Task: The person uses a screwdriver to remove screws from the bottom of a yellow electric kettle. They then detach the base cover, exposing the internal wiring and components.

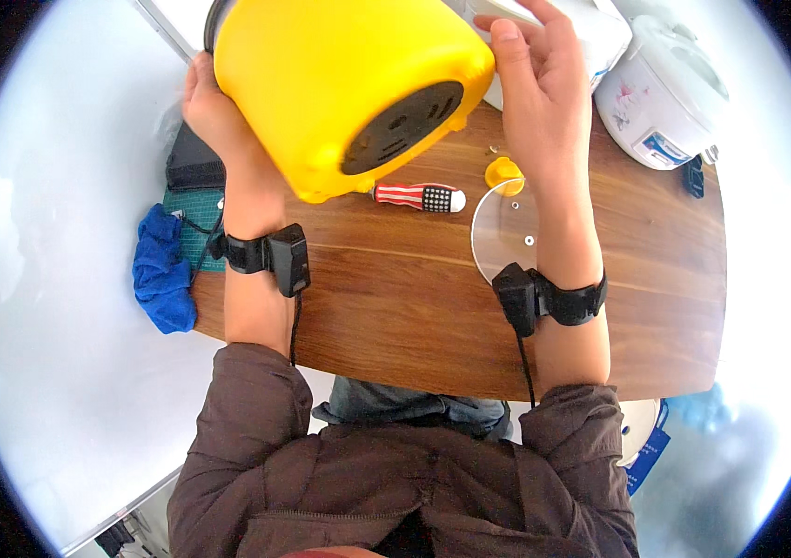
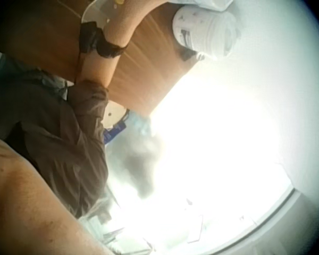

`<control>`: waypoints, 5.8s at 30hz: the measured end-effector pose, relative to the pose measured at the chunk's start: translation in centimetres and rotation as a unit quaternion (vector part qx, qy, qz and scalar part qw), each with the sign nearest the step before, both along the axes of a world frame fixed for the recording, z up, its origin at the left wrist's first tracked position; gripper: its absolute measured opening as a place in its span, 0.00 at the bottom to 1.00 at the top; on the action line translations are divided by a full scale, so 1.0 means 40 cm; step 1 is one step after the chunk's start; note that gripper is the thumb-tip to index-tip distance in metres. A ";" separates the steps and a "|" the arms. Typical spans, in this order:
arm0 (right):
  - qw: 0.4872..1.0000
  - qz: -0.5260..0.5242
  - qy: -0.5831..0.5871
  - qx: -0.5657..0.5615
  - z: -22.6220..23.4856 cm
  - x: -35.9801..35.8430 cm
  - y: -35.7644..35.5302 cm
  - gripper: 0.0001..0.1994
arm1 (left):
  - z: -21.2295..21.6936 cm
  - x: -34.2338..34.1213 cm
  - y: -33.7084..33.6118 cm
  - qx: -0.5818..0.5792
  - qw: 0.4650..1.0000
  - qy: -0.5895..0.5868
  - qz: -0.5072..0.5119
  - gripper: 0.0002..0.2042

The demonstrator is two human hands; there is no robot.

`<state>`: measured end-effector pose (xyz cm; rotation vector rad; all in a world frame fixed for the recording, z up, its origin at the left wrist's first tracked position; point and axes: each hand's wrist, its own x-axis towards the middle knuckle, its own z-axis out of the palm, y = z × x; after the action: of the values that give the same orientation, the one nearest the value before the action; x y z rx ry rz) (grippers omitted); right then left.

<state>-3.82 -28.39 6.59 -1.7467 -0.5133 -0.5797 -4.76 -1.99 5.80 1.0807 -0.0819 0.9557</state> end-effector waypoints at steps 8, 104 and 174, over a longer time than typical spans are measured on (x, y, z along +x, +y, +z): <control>0.962 0.208 0.110 0.138 -0.021 -0.028 0.038 0.32 | -0.093 0.052 0.047 0.031 0.986 0.137 -0.092 0.11; 0.739 0.234 0.363 0.516 -0.103 0.055 0.013 0.22 | 0.036 -0.034 -0.142 -0.013 0.973 0.101 -0.209 0.15; 0.973 -0.068 -0.165 -0.143 0.033 -0.010 -0.057 0.09 | -0.045 0.023 -0.139 -0.058 0.973 0.136 -0.180 0.14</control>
<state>-4.21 -30.68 7.92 -1.9800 -0.7423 -0.9405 -3.85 -7.53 4.00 1.0356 0.0039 0.4760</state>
